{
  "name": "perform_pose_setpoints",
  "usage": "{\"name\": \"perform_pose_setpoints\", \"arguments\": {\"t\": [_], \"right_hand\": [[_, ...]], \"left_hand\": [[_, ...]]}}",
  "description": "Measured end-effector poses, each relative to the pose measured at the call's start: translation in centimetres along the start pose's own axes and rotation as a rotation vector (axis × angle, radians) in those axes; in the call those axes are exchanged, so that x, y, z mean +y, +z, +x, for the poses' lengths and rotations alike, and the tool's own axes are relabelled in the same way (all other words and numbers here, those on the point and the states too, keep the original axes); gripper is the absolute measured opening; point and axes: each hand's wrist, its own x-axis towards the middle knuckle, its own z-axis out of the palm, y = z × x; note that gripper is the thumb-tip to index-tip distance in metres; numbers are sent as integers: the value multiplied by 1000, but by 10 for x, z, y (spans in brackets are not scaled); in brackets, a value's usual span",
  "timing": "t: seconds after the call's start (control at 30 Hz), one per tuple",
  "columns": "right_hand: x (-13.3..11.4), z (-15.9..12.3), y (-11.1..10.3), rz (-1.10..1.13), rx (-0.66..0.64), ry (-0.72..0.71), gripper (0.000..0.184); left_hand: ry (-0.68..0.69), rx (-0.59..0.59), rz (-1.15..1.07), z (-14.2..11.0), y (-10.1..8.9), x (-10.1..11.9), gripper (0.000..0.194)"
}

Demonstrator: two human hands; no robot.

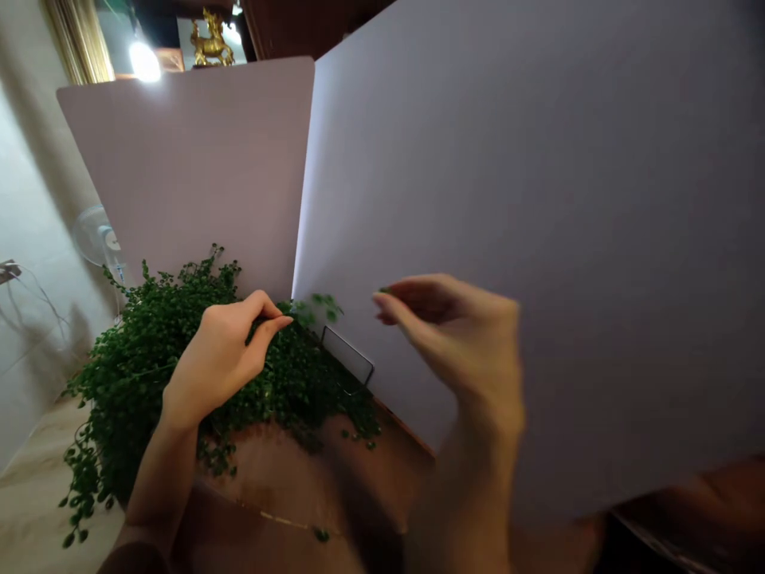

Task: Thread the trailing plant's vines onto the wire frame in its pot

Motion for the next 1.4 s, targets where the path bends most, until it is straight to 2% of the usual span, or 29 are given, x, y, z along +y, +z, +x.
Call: {"name": "perform_pose_setpoints", "arguments": {"t": [0.1,0.17,0.2,0.27,0.4,0.47,0.57,0.63,0.8,1.03,1.17,1.3,1.4], "right_hand": [[20,6,25,-69,-273,53,21],[32,11,37,-193,-368,42,21],[36,12,40,-233,-376,20,16],[36,13,41,-228,-318,-36,13],[16,6,28,-10,-164,-78,17],[4,2,24,97,-187,-67,18],[-5,-3,29,180,-302,-66,13],[-6,-4,37,175,-323,-101,14],[-3,-4,55,98,-214,-253,11],[-2,-2,53,36,-122,-382,2],[-3,-3,54,39,-64,-366,3],[-2,-4,57,77,73,-256,2],[0,-3,60,82,100,-177,3]], "left_hand": [[24,-25,-48,10,22,-7,13],[36,-3,-56,15,34,-13,12],[41,15,-53,17,38,-17,11],[46,52,-47,19,44,-23,9],[32,105,-77,20,49,-29,11],[27,136,-93,20,50,-29,11],[30,180,-105,20,48,-26,11],[36,190,-118,20,47,-24,10],[53,188,-135,18,43,-19,9],[85,167,-147,15,43,-15,9],[100,143,-133,14,43,-15,8],[142,98,-115,13,45,-13,9],[175,92,-68,12,48,-11,10]]}}
